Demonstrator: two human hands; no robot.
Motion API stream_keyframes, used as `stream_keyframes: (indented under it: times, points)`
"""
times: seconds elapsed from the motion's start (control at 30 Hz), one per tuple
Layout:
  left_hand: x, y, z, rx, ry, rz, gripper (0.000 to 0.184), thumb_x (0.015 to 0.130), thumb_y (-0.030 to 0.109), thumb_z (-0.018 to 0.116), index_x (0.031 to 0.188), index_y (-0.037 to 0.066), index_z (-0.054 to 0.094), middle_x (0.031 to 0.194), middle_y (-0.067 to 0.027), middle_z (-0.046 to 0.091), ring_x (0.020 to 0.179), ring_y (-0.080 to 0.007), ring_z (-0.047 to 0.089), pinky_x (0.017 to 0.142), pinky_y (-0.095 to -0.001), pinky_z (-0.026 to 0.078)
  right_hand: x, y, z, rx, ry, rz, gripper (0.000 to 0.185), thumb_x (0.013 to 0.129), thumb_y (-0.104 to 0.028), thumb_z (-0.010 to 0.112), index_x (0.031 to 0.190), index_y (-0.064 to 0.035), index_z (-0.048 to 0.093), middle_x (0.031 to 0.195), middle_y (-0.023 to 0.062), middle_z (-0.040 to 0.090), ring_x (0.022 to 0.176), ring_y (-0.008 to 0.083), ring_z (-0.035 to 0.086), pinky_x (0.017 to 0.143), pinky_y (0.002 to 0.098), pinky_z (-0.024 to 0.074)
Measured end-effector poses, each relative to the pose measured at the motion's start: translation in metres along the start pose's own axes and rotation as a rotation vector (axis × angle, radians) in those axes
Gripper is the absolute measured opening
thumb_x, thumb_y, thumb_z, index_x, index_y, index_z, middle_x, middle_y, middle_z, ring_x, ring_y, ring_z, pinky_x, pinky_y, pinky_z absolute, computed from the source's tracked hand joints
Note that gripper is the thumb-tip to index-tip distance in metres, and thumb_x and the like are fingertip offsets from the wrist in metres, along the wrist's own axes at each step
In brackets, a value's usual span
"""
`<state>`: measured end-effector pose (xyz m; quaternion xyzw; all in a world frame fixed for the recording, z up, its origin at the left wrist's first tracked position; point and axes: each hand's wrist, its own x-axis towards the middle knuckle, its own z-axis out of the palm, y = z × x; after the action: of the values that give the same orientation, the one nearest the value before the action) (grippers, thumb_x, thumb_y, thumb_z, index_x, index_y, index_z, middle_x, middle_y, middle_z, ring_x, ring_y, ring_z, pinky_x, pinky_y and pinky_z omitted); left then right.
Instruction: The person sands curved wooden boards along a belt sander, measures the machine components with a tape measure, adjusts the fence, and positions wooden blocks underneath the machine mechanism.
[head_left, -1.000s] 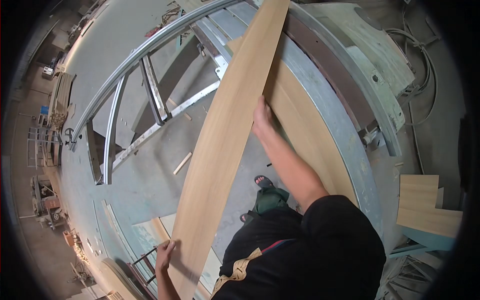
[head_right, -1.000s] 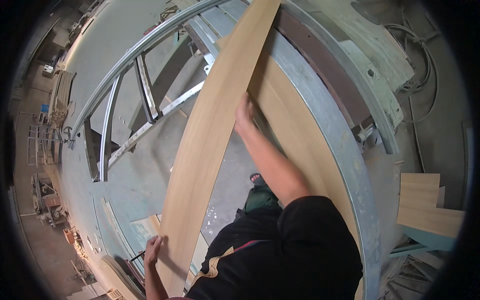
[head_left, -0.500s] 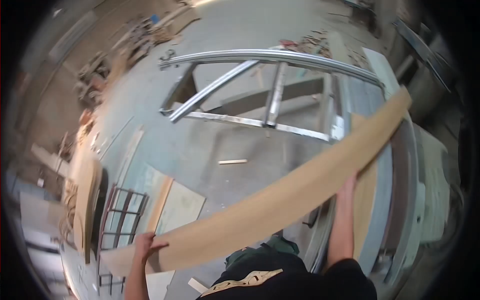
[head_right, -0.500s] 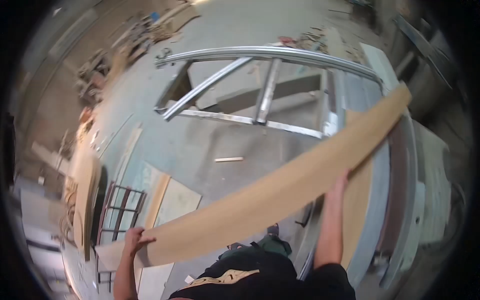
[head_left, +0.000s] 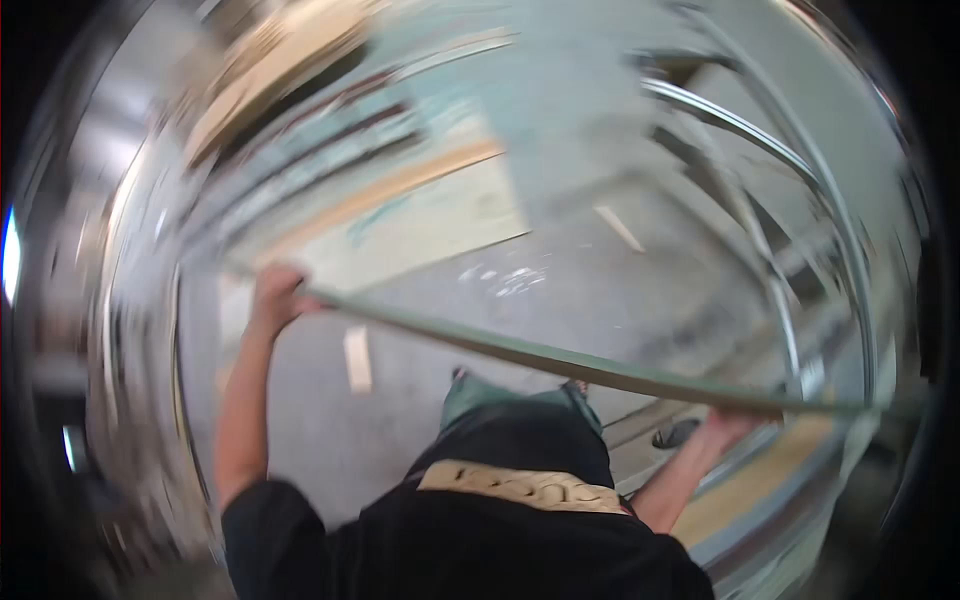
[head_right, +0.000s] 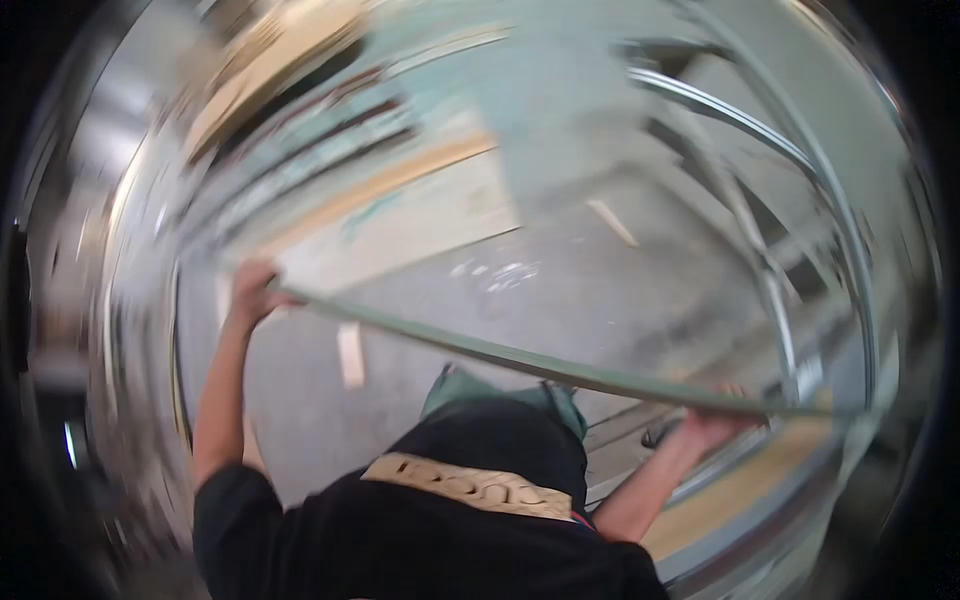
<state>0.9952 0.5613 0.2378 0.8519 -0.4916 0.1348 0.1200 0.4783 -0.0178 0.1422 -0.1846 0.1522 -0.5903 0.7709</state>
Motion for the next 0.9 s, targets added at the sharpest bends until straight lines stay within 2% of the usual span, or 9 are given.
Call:
stream_keyframes:
  times: [0.03,0.07,0.13,0.17,0.57,0.67,0.77,0.83,0.9]
  points:
    - [-0.009,0.011,-0.023,-0.011,-0.005,-0.018,0.064,0.056,0.061,0.088,0.068,0.009,0.053,0.065,-0.0117,0.05,0.065,-0.0357,0.055,0.059,-0.0454,0.041,-0.009,0.007,0.008,0.253,-0.412,0.32,0.037,0.095,-0.051,0.067,0.077,-0.0221,0.052,0.072,-0.0103,0.056,0.071,0.0073,0.055,0.067,0.0292,0.0499]
    - [-0.025,0.013,-0.035,-0.099,-0.014,-0.047,0.064,0.054,0.061,0.088,0.065,0.01,0.052,0.064,-0.01,0.051,0.061,-0.0349,0.054,0.057,-0.0445,0.04,-0.015,0.023,0.012,0.375,-0.29,0.194,0.031,0.099,-0.037,0.064,0.077,-0.0173,0.053,0.067,-0.0069,0.055,0.061,0.0096,0.052,0.061,0.0273,0.0491]
    - [-0.081,0.007,-0.034,-0.189,0.071,-0.128,0.064,0.053,0.062,0.088,0.063,0.01,0.051,0.062,-0.0073,0.051,0.059,-0.032,0.055,0.056,-0.0427,0.039,-0.056,0.061,0.064,0.135,-0.094,0.177,0.027,0.101,-0.023,0.057,0.076,-0.0138,0.053,0.063,-0.0049,0.055,0.057,0.0113,0.051,0.057,0.0263,0.0484]
    - [-0.093,0.001,-0.006,-0.177,0.066,-0.176,0.064,0.053,0.062,0.088,0.063,0.01,0.051,0.062,-0.0073,0.051,0.059,-0.032,0.055,0.056,-0.0427,0.039,-0.051,0.094,0.054,0.236,-0.147,0.242,0.025,0.102,-0.016,0.05,0.078,-0.0122,0.054,0.066,-0.0032,0.057,0.059,0.0121,0.053,0.059,0.0278,0.0498]
    - [-0.318,-0.103,-0.046,0.037,0.266,-0.623,0.056,0.051,0.053,0.092,0.067,0.011,0.057,0.066,-0.006,0.056,0.066,-0.0301,0.058,0.063,-0.043,0.04,-0.145,0.342,0.216,0.347,-0.464,0.7,0.025,0.104,-0.014,0.047,0.079,-0.0161,0.047,0.069,-0.0065,0.043,0.061,0.0072,0.042,0.06,0.0256,0.0361]
    - [-0.365,-0.122,-0.044,0.104,0.343,-0.745,0.055,0.05,0.049,0.093,0.072,0.01,0.062,0.07,-0.0065,0.059,0.071,-0.0305,0.059,0.068,-0.0431,0.041,-0.172,0.418,0.247,0.326,-0.468,0.795,0.025,0.102,-0.018,0.055,0.08,-0.0161,0.045,0.07,-0.0064,0.043,0.061,0.0074,0.04,0.059,0.0253,0.0346]
    - [-0.4,-0.154,-0.052,0.132,0.416,-0.856,0.055,0.048,0.046,0.094,0.077,0.008,0.065,0.075,-0.0077,0.062,0.074,-0.0315,0.059,0.072,-0.0432,0.042,-0.221,0.501,0.285,0.453,-0.499,0.913,0.043,0.095,-0.049,0.071,0.079,-0.0198,0.043,0.07,-0.0077,0.041,0.061,0.008,0.038,0.058,0.0257,0.0335]
    - [-0.43,-0.186,-0.051,0.147,0.43,-0.963,0.055,0.048,0.042,0.094,0.079,0.007,0.065,0.076,-0.0098,0.062,0.076,-0.0331,0.059,0.075,-0.0437,0.043,-0.245,0.558,0.304,0.243,-0.437,0.843,0.043,0.098,-0.057,0.059,0.106,-0.0169,0.045,0.098,-0.0032,0.047,0.087,0.0142,0.043,0.079,0.0336,0.0375]
    - [-0.454,-0.225,-0.051,0.13,0.402,-1.054,0.051,0.05,0.037,0.094,0.078,0.007,0.064,0.075,-0.0119,0.061,0.077,-0.0348,0.058,0.075,-0.0444,0.044,-0.272,0.619,0.312,-0.177,-0.293,0.707,0.06,0.101,-0.065,0.047,0.133,-0.014,0.046,0.126,0.0013,0.052,0.114,0.0204,0.049,0.1,0.0415,0.0415]
